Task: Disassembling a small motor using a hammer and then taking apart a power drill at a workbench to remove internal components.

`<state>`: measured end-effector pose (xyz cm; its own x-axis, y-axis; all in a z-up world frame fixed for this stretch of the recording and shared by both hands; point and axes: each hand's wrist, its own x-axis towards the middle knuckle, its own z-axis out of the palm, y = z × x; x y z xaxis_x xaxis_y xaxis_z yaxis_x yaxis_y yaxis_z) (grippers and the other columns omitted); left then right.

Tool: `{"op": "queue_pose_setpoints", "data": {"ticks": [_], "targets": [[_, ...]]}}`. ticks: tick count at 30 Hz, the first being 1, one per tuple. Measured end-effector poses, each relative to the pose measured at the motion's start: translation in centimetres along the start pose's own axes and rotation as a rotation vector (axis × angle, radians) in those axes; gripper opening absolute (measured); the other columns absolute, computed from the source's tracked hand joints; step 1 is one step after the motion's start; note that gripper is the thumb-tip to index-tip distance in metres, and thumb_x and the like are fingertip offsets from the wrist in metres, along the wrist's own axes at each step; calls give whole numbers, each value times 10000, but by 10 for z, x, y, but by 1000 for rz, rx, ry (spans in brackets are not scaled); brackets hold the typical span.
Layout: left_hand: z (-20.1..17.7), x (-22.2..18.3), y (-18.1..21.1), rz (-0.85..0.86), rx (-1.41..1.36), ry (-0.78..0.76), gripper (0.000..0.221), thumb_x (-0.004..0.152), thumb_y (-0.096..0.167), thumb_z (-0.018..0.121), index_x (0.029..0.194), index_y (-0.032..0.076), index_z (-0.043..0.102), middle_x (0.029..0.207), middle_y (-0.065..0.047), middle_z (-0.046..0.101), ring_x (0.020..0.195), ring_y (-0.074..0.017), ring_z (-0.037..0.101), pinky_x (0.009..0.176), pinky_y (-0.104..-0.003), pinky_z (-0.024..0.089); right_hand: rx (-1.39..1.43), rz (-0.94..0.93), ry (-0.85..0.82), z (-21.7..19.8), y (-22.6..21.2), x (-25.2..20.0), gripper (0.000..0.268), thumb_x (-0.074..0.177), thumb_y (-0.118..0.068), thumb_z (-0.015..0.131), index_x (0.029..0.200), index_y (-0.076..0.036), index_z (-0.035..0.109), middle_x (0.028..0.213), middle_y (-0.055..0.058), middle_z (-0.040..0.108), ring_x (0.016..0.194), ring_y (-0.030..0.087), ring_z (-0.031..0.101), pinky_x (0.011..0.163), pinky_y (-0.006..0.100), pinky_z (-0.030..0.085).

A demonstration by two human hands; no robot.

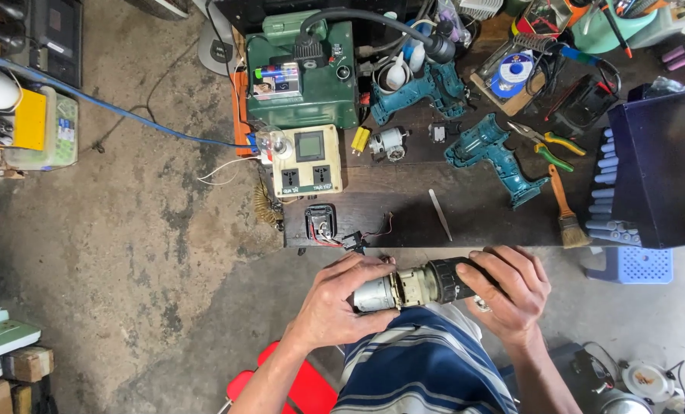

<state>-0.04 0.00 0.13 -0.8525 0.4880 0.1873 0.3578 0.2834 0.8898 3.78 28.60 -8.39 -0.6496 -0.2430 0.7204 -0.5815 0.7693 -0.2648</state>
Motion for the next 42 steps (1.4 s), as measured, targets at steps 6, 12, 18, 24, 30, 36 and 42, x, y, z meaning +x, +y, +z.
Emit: {"op": "queue_pose_setpoints", "data": {"ticks": [6, 12, 18, 24, 30, 36, 42], "targets": [[-2, -1, -1, 12, -17, 1, 519, 775, 147, 874, 1229, 3, 667, 1197, -123, 737, 1040, -271, 709, 942, -386, 558, -19, -40, -26, -3, -2, 9, 154, 909, -72, 736, 1047, -131, 769, 1045, 128, 744, 949, 324, 690, 820, 448, 559], [-10, 6, 24, -119, -49, -31, 513, 731, 180, 830, 1188, 1, 683, 1083, -154, 737, 958, -277, 736, 834, -377, 578, 185, 95, -46, 21, 7, -18, 242, 847, -151, 697, 1046, -16, 730, 1065, 186, 733, 1001, 357, 688, 888, 475, 590], [-19, 11, 51, -404, -129, -42, 510, 708, 259, 830, 1169, 61, 738, 1028, -68, 785, 841, -163, 747, 740, -305, 570, 495, 409, -18, 42, -9, -20, 542, 767, -189, 886, 1226, -21, 650, 1166, 181, 714, 1097, 324, 708, 922, 396, 618], [-25, 11, 50, -371, -295, -161, 557, 821, 305, 793, 1285, 24, 669, 1050, -78, 688, 903, -192, 659, 799, -327, 519, 692, 681, -9, 39, -29, 6, 385, 782, -229, 826, 1091, -48, 684, 1089, 125, 736, 993, 233, 732, 883, 336, 613], [-22, 22, 56, -334, -277, -216, 576, 857, 329, 739, 1348, 51, 624, 1169, -110, 688, 1056, -259, 686, 910, -365, 525, 1113, 690, 83, 48, -30, 5, 628, 748, -330, 913, 1244, -80, 621, 1119, 122, 697, 1039, 254, 712, 959, 392, 594], [-18, 20, 52, -331, -280, -254, 655, 890, 411, 709, 1450, 106, 556, 1345, -189, 655, 1396, -343, 547, 1092, -426, 433, 1211, 686, 66, 56, -30, 1, 659, 716, -261, 945, 1261, -69, 628, 1167, 133, 703, 1059, 247, 713, 932, 361, 607], [-19, 23, 52, -327, -306, -240, 650, 896, 346, 723, 1464, 89, 539, 1346, -166, 633, 1401, -315, 547, 1097, -386, 427, 1195, 781, 22, 50, -37, 17, 628, 719, -321, 931, 1217, -53, 658, 1108, 117, 722, 1044, 229, 711, 895, 334, 587]]}}
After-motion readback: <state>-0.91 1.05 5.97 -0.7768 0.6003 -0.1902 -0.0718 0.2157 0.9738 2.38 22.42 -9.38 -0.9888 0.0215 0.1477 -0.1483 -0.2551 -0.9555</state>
